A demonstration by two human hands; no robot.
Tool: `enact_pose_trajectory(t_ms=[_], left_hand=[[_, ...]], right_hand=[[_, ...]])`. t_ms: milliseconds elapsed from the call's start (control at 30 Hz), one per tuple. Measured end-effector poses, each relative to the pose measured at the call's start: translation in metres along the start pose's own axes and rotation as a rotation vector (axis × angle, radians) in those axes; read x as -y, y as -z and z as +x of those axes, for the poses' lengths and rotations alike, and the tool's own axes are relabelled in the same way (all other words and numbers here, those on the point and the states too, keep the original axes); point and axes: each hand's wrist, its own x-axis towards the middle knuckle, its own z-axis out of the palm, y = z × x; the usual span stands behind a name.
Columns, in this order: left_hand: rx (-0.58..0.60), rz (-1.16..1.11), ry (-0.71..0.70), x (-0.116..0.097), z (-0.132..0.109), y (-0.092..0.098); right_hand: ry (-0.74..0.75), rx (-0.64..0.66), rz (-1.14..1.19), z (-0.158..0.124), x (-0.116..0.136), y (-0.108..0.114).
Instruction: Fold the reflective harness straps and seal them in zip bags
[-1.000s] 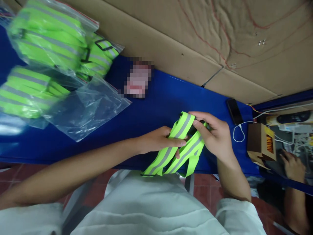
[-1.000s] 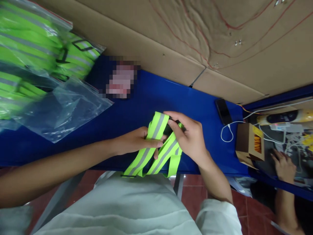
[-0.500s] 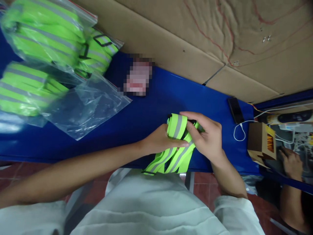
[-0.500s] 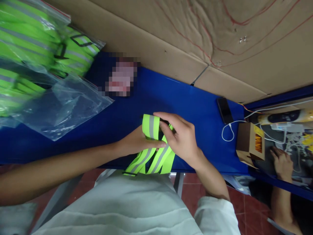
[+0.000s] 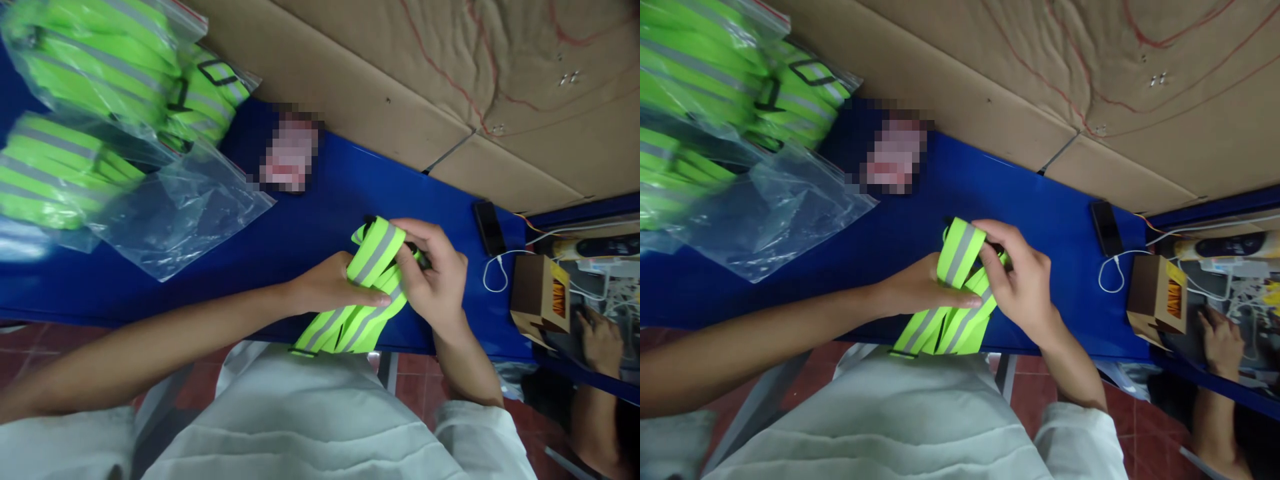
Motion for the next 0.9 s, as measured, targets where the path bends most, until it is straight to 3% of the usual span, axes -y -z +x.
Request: enact_pose_trajectory(t_ms=[200, 367, 567, 700, 900], left_hand=[[0.196, -0.237, 0.158, 0.009, -0.003, -0.009], [0.307, -0.253, 0.2, 0.016, -0.005, -0.016], [0.281, -0.293, 0.234, 0.015, -0.008, -0.016], [0.325, -0.239, 0.279, 0.017, -0.011, -0.015], [0.347, -0.162, 0.195, 0.009, -0.012, -0.014]], right_hand=[[-0.144, 0.017, -0.011, 0.008, -0.001, 0.01], [-0.112, -0.1, -0.071, 0.007, -0.008, 0.011], [-0.038, -0.1, -0.101, 0.005, -0.005, 0.014], [0.109, -0.075, -0.254, 0.006, -0.012, 0.016], [0.186, -0.079, -0.298, 0.003, -0.008, 0.018]])
